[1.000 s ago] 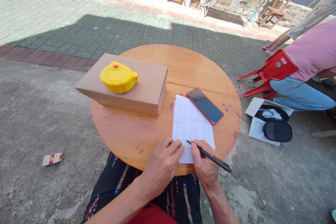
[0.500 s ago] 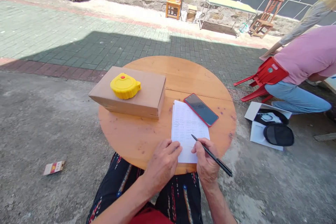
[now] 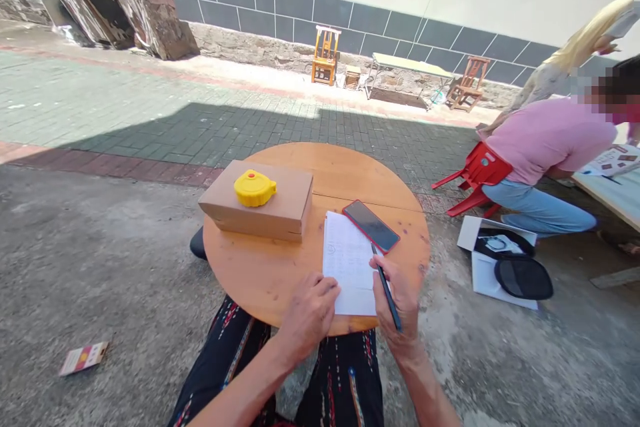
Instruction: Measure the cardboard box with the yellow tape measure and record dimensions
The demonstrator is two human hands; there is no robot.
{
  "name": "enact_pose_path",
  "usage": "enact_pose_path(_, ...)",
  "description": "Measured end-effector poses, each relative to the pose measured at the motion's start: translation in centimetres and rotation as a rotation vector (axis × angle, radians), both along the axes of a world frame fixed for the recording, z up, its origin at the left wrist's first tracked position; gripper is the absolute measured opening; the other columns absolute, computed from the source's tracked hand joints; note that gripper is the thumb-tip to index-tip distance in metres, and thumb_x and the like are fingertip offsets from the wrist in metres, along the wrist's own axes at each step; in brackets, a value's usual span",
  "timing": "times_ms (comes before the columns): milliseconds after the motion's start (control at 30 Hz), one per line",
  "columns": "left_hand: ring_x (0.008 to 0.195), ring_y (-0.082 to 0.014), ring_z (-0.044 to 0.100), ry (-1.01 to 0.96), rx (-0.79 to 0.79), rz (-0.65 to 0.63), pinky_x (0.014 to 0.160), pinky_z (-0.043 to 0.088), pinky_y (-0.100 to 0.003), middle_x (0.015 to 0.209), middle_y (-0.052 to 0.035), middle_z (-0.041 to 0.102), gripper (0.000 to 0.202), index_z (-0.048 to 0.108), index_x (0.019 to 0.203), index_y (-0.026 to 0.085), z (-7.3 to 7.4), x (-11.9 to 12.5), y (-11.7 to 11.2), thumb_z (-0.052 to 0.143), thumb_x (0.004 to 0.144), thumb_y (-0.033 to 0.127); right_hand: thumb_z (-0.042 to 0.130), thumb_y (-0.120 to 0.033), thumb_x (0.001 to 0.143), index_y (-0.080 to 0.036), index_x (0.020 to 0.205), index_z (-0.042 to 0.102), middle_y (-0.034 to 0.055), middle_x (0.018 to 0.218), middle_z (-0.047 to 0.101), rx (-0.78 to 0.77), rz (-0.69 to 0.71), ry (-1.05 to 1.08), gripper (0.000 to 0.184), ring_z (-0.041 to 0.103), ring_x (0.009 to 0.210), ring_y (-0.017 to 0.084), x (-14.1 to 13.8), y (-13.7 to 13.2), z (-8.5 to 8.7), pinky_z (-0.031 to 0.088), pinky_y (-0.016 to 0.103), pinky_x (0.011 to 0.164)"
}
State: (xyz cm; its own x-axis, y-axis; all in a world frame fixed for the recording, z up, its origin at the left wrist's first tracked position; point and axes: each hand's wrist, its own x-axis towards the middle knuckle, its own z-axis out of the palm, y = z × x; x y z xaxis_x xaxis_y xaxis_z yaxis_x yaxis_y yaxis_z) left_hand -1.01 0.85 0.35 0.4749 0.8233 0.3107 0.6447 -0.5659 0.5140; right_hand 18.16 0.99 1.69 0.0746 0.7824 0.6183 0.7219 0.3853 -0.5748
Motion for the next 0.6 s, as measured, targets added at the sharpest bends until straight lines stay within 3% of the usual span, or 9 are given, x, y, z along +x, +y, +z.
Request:
enact_pose_path(67, 0.098, -0.0205, 0.053, -0.012, 0.007, 0.000, 0.087, 0.050, -0.036, 0.105, -0.0040, 0.066, 0.020, 0.064, 0.094, 0.019, 0.0, 0.0, 0.0, 0.053, 0.088, 0.004, 0.043, -0.016, 0.096, -0.021, 0.132, 0.056, 0.0121, 0.121, 0.069, 0.017, 0.070, -0.254, 0.038, 0.066, 0.109, 0.023, 1.2, 1.1, 0.4, 0.054, 0.041, 0.094)
enact_pose_path(167, 0.097, -0.0206, 0.053, -0.031, 0.012, -0.007, 0.086, 0.050, -0.037, 0.104, -0.0041, 0.066, 0.020, 0.065, 0.093, 0.019, -0.1, 0.0, 0.0, 0.053, 0.088, 0.005, 0.041, -0.014, 0.097, -0.016, 0.133, 0.057, 0.0158, 0.126, 0.067, -0.078, 0.127, -0.624, 0.040, 0.061, 0.118, 0.028, 2.7, 3.5, 0.6, 0.052, 0.044, 0.093)
enact_pose_path(267, 0.096, -0.0206, 0.053, -0.045, 0.026, -0.006, 0.086, 0.050, -0.037, 0.104, -0.0043, 0.067, 0.021, 0.065, 0.093, 0.019, -0.2, 0.0, 0.1, 0.051, 0.088, 0.004, 0.048, -0.007, 0.093, -0.020, 0.122, 0.066, 0.0136, 0.122, 0.070, -0.148, 0.167, -0.768, 0.036, 0.057, 0.123, 0.030, 3.3, 5.7, 0.7, 0.049, 0.044, 0.093)
enact_pose_path(367, 0.096, -0.0204, 0.054, -0.059, 0.034, -0.002, 0.085, 0.051, -0.036, 0.103, -0.0044, 0.067, 0.021, 0.066, 0.092, 0.018, -0.1, 0.0, 0.1, 0.051, 0.088, 0.003, 0.050, -0.002, 0.089, -0.023, 0.113, 0.071, 0.0111, 0.122, 0.071, -0.156, 0.159, -0.777, 0.038, 0.059, 0.120, 0.029, 3.6, 6.2, 1.2, 0.047, 0.043, 0.093)
enact_pose_path(433, 0.095, -0.0202, 0.055, -0.066, 0.038, -0.001, 0.084, 0.052, -0.036, 0.102, -0.0045, 0.067, 0.022, 0.066, 0.090, 0.018, 0.0, 0.0, 0.1, 0.051, 0.087, 0.003, 0.045, -0.001, 0.089, -0.021, 0.114, 0.070, 0.0125, 0.123, 0.070, -0.150, 0.105, -0.755, 0.040, 0.061, 0.117, 0.029, 4.0, 5.2, 1.3, 0.048, 0.043, 0.091)
enact_pose_path(533, 0.094, -0.0205, 0.055, -0.075, 0.041, -0.001, 0.082, 0.052, -0.037, 0.100, -0.0051, 0.068, 0.024, 0.067, 0.091, 0.019, 0.0, 0.0, 0.1, 0.050, 0.087, 0.003, 0.040, -0.006, 0.092, -0.019, 0.115, 0.068, 0.0132, 0.119, 0.070, -0.044, -0.054, -0.526, 0.038, 0.065, 0.109, 0.027, 4.7, 1.2, 0.5, 0.051, 0.043, 0.087)
enact_pose_path(600, 0.094, -0.0209, 0.055, -0.084, 0.043, -0.004, 0.083, 0.053, -0.038, 0.101, -0.0055, 0.068, 0.025, 0.068, 0.093, 0.019, -0.1, 0.1, 0.1, 0.049, 0.088, 0.003, 0.044, -0.012, 0.093, -0.023, 0.111, 0.067, 0.0091, 0.105, 0.074, 0.066, -0.182, -0.258, 0.031, 0.069, 0.099, 0.025, 4.3, -3.0, -1.4, 0.054, 0.043, 0.084)
